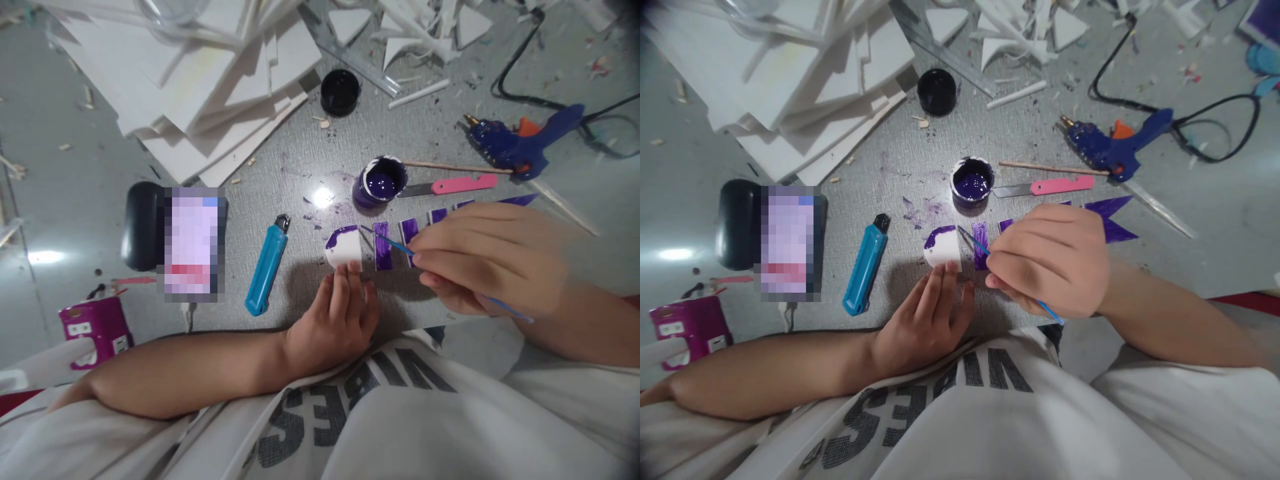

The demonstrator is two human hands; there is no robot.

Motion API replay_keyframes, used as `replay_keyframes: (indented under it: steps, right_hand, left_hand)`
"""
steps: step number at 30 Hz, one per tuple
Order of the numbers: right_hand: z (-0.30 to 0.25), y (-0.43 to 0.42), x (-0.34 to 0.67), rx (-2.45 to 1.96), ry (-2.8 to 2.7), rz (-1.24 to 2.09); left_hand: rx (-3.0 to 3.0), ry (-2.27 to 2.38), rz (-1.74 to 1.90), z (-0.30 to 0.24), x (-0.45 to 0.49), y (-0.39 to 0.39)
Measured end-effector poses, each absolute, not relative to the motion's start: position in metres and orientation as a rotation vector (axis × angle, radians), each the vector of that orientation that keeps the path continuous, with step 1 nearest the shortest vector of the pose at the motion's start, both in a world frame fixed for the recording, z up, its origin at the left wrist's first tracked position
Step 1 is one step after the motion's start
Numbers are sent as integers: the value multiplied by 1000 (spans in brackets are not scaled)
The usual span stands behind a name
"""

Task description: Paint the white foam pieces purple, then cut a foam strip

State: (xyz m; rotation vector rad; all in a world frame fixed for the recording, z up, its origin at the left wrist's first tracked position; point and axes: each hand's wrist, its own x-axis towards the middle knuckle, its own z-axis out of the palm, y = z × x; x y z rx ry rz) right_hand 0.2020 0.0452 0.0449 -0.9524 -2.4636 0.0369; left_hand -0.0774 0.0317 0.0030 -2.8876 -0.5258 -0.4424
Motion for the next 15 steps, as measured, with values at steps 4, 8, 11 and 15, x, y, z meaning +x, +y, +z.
replay_keyframes:
  steps: [4,8,11,15]
  right_hand:
    - [39,43,198,-893,-2474,102]
    - [33,40,202,-963,-2507,115]
    - [35,38,208,-1015,-2486,91]
    - [34,38,203,-932,-2461,171]
  left_hand:
    - [-2892,-529,-426,2,-77,31]
    - [-2884,-521,-431,3,-77,31]
    - [-2875,-519,-425,3,-77,31]
    - [-2889,-529,-417,1,-78,30]
